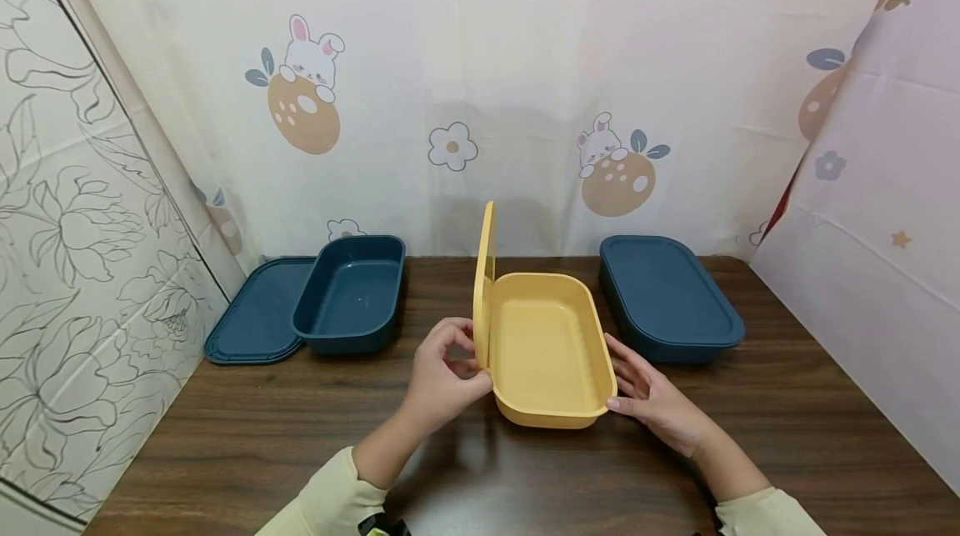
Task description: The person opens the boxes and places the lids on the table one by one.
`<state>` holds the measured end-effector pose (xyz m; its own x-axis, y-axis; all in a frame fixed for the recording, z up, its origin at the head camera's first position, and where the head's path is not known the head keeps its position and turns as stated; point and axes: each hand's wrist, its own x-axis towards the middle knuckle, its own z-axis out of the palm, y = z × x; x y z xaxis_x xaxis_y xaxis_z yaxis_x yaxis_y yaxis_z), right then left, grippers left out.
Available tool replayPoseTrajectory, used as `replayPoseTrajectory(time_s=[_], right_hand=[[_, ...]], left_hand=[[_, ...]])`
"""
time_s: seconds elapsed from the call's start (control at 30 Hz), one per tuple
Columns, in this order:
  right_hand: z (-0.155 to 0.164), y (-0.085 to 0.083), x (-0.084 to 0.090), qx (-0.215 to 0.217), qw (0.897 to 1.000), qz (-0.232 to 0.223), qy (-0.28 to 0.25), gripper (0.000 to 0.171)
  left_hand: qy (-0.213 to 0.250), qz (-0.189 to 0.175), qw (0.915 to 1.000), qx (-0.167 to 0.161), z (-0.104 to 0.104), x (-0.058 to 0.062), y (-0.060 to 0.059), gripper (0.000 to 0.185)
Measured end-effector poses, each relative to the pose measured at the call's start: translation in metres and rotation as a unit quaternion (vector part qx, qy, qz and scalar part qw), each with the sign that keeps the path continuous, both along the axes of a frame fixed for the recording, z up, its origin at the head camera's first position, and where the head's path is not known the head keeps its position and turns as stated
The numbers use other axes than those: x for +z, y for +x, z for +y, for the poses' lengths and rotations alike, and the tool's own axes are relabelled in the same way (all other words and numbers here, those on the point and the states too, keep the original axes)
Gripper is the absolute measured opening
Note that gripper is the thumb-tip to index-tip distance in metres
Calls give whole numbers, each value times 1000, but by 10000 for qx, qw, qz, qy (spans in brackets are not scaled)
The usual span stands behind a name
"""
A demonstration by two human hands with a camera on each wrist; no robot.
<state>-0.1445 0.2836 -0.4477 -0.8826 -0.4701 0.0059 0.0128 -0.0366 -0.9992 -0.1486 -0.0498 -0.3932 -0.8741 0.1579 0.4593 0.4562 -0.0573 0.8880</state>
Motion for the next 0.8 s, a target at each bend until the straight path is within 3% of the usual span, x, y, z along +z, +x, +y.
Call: replayPoseTrajectory(time_s=[0.2,0.8], right_hand=[[0,-1,-1,-33,10000,-89,6,88],[-1,1,4,25,10000,9,-24,87]], left_hand=[[371,125,9991,-169,-2,-4,-3,26],[1107,-156,9935,-227,-7,-10,-8,26]])
